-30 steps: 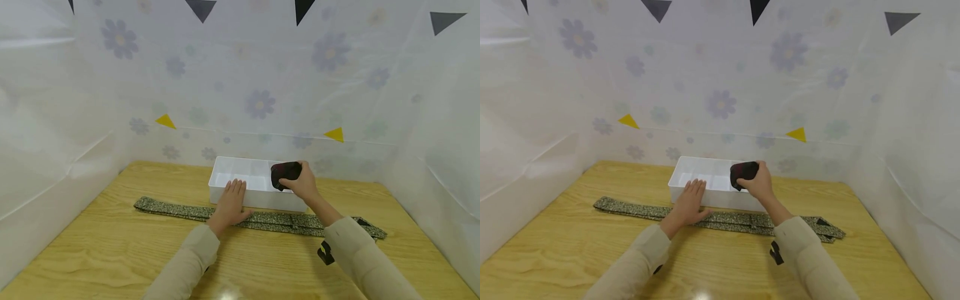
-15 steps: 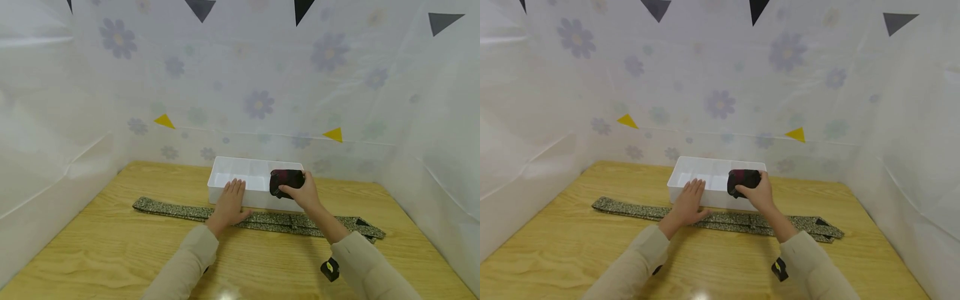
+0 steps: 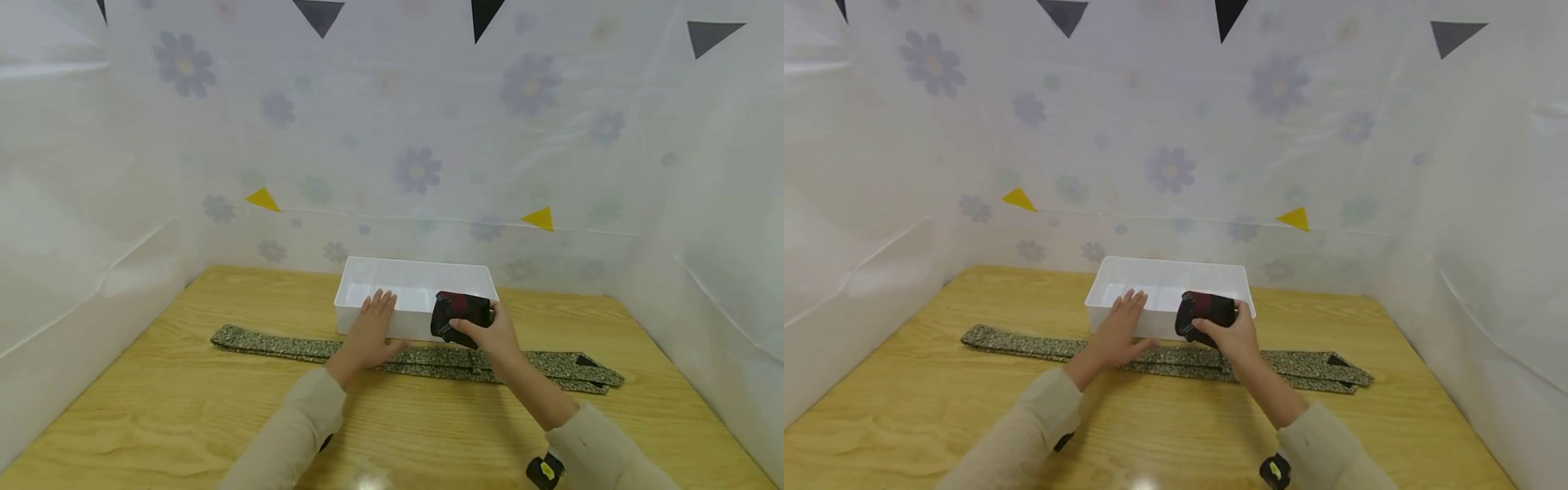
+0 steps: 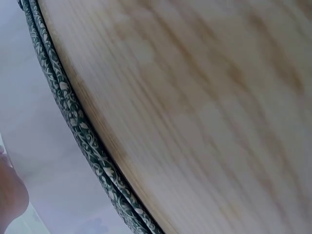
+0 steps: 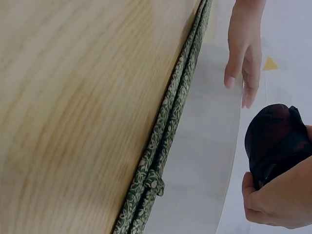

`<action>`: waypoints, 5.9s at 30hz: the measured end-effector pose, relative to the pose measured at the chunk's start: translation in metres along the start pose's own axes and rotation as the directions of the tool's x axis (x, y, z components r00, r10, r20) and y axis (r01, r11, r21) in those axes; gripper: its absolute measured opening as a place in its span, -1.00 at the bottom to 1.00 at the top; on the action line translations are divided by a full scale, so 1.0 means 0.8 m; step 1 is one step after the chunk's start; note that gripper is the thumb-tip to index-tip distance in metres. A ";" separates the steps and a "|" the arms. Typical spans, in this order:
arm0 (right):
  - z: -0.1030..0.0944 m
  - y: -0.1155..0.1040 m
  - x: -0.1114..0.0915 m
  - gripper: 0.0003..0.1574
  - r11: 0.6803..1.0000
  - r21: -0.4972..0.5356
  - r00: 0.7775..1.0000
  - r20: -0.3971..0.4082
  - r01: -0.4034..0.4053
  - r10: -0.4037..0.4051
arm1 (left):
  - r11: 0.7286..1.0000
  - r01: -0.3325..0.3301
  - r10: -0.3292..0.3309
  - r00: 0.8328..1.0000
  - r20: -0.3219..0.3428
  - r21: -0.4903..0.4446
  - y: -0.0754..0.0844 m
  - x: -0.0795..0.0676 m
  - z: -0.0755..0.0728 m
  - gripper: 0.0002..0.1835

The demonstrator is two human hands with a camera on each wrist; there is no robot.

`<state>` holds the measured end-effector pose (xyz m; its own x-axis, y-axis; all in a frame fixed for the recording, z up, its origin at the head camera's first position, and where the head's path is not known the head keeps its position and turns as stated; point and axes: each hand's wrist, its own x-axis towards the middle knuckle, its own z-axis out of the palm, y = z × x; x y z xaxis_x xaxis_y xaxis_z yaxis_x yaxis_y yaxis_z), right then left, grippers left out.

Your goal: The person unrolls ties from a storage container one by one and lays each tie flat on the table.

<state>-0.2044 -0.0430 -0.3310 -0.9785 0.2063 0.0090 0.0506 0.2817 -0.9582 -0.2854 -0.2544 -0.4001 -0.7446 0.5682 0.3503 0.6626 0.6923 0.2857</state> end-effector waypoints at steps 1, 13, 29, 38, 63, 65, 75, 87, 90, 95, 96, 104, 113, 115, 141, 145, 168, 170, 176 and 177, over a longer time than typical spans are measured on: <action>0.001 0.001 -0.002 -0.20 1.000 0.000 1.000 -0.001 -0.006 0.006 | 1.000 -0.002 0.002 1.000 -0.003 -0.023 -0.001 -0.001 -0.001 -0.12; 0.010 0.008 -0.022 -0.22 0.995 0.057 0.997 0.002 -0.077 0.077 | 0.974 -0.014 -0.008 0.995 -0.096 -0.227 0.030 -0.023 -0.013 -0.15; 0.038 0.035 -0.038 -0.20 0.946 0.321 0.997 -0.038 -0.050 0.066 | 0.809 0.008 -0.071 0.994 -0.083 -0.587 0.098 -0.056 0.000 -0.11; 0.051 0.022 -0.057 -0.12 0.904 0.406 0.991 0.025 -0.132 0.133 | 0.799 0.072 -0.198 0.969 -0.148 -0.597 0.119 -0.062 0.010 -0.07; 0.035 0.035 -0.087 -0.38 0.958 -0.278 0.996 0.073 0.064 -0.045 | 0.832 -0.071 0.123 0.991 0.058 -0.550 0.084 -0.074 0.001 -0.40; 0.034 0.037 -0.091 -0.41 0.931 -0.344 0.992 0.083 0.119 -0.096 | 0.838 -0.089 0.158 0.984 0.084 -0.538 0.081 -0.073 -0.001 -0.40; 0.034 0.039 -0.103 -0.39 0.894 -0.389 0.974 0.135 0.221 -0.182 | 0.835 -0.128 0.287 0.931 0.224 -0.536 0.073 -0.065 -0.018 -0.39; 0.030 0.052 -0.108 -0.71 0.898 -0.350 0.958 0.196 0.267 -0.209 | 0.873 -0.104 0.307 0.877 0.371 -0.477 0.068 -0.065 -0.014 -0.26; 0.030 0.053 -0.107 -0.80 0.895 -0.359 0.960 0.189 0.265 -0.208 | 0.886 -0.112 0.302 0.877 0.375 -0.450 0.070 -0.067 -0.015 -0.17; 0.027 0.056 -0.105 -0.94 0.893 -0.377 0.967 0.155 0.248 -0.203 | 0.942 -0.157 0.259 0.902 0.345 -0.298 0.078 -0.075 -0.017 -0.04; 0.026 0.058 -0.104 -0.95 0.893 -0.379 0.969 0.144 0.241 -0.201 | 0.950 -0.173 0.256 0.909 0.328 -0.260 0.080 -0.076 -0.017 -0.04; 0.022 0.058 -0.103 -0.95 0.932 -0.344 0.994 0.041 0.113 -0.105 | 0.942 -0.322 0.334 0.923 0.193 -0.091 0.084 -0.082 -0.018 -0.19; 0.015 0.062 -0.103 -0.88 0.956 -0.291 1.000 -0.004 0.019 -0.021 | 0.903 -0.429 0.425 0.902 0.076 0.035 0.088 -0.089 -0.014 -0.33; 0.013 0.065 -0.102 -0.83 0.963 -0.270 1.000 -0.010 0.008 -0.011 | 0.899 -0.436 0.432 0.900 0.060 0.054 0.088 -0.090 -0.014 -0.37; -0.023 0.092 -0.091 -0.64 0.962 -0.229 0.972 0.148 -0.148 0.184 | 0.807 -0.567 0.558 0.824 0.099 0.167 0.084 -0.087 -0.022 -0.55; -0.033 0.091 -0.088 -0.65 0.931 -0.350 0.977 0.143 -0.102 0.161 | 0.794 -0.577 0.563 0.817 0.125 0.191 0.084 -0.089 -0.024 -0.61; -0.018 0.092 -0.089 -0.52 0.267 -0.556 0.595 0.569 0.787 -0.567 | 0.793 -0.588 0.580 0.809 0.098 0.160 0.079 -0.097 -0.021 -0.58; -0.015 0.094 -0.089 -0.52 0.255 -0.535 0.577 0.608 0.805 -0.546 | 0.792 -0.590 0.584 0.807 0.082 0.160 0.078 -0.097 -0.021 -0.58; -0.011 0.099 -0.087 -0.53 0.268 -0.542 0.601 0.658 0.796 -0.454 | 0.779 -0.596 0.598 0.799 0.054 0.193 0.076 -0.100 -0.021 -0.56; -0.011 0.100 -0.086 -0.53 0.268 -0.542 0.601 0.660 0.796 -0.450 | 0.781 -0.594 0.596 0.801 0.055 0.195 0.075 -0.100 -0.021 -0.56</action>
<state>-0.1309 -0.0263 -0.4058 -0.7433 -0.6215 0.2473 -0.6569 0.7480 -0.0946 -0.1845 -0.2657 -0.3957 -0.2061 0.8922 0.4020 0.9439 0.2896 -0.1588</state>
